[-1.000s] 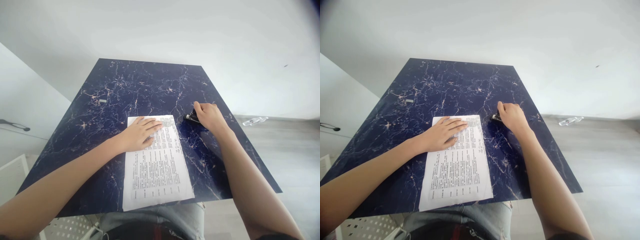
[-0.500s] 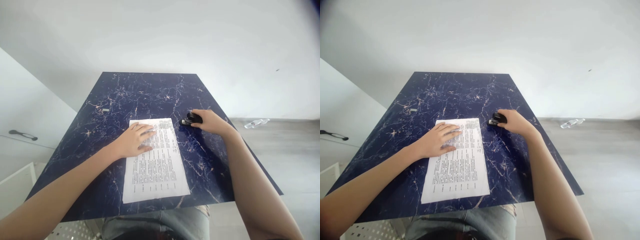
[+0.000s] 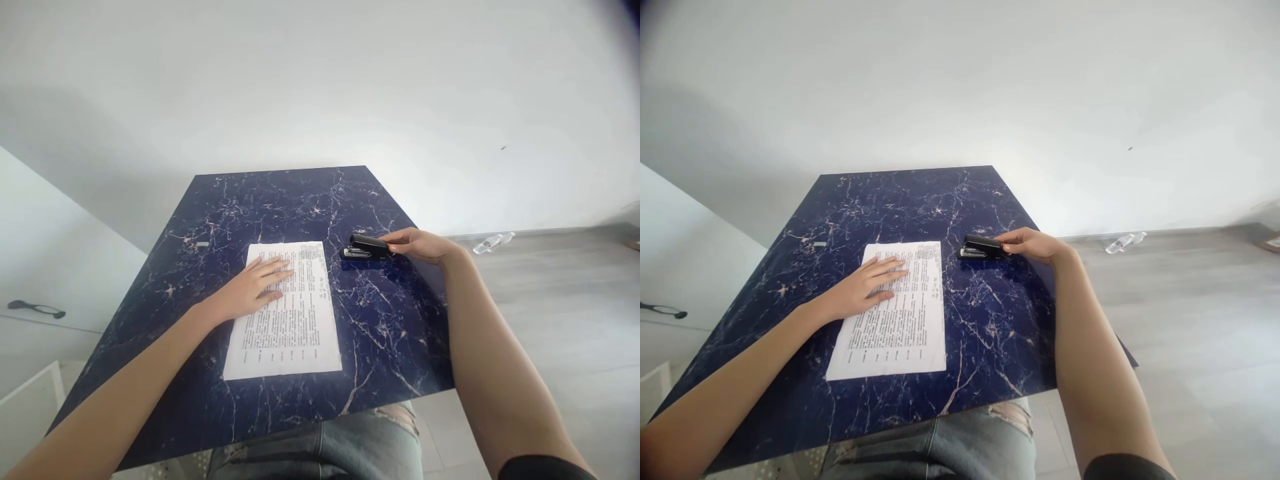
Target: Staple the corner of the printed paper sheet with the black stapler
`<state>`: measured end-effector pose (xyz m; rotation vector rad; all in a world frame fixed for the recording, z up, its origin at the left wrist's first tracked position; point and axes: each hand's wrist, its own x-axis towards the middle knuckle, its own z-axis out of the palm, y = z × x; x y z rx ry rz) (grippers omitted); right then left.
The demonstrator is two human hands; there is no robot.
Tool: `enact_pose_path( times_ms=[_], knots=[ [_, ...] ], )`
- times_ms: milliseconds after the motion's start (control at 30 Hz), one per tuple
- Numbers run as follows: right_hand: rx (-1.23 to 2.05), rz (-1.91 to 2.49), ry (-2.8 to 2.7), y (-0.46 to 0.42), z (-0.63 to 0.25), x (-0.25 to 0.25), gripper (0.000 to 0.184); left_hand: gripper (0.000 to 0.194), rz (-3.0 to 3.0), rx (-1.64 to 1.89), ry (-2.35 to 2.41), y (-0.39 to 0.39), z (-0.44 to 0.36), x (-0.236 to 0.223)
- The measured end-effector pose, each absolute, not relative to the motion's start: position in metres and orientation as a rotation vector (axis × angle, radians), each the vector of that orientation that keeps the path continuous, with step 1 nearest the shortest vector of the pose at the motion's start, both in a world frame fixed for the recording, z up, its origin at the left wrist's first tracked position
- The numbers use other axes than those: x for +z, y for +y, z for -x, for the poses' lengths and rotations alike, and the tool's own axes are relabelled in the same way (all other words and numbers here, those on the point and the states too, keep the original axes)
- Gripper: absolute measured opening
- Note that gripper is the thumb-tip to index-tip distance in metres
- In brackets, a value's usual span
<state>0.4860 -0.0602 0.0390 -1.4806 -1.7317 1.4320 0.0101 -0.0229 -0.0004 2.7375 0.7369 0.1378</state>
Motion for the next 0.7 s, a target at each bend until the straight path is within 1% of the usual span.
enact_pose_path(
  times_ms=[133, 233, 367, 633, 700],
  knots=[
    [1.455, 1.505, -1.655, -0.056, -0.488, 0.031, 0.062, 0.055, -2.733, 0.151, 0.747, -0.023, -0.01, 0.001],
    [1.495, 1.476, -1.602, -0.052, -0.494, 0.024, 0.057, 0.057, -2.715, 0.152, 0.784, -0.024, -0.011, 0.004],
    [1.552, 1.45, -1.547, -0.05, -0.497, 0.019, 0.052, 0.066, -2.668, 0.211, 0.858, -0.025, -0.012, 0.008],
    [1.464, 1.575, -1.568, -0.049, -0.496, 0.021, 0.065, 0.076, -2.522, 0.258, 0.924, -0.025, -0.009, 0.005],
    [1.426, 1.554, -1.625, -0.051, -0.496, 0.024, 0.065, 0.079, -2.478, 0.266, 0.954, -0.024, -0.009, 0.003]
  ],
)
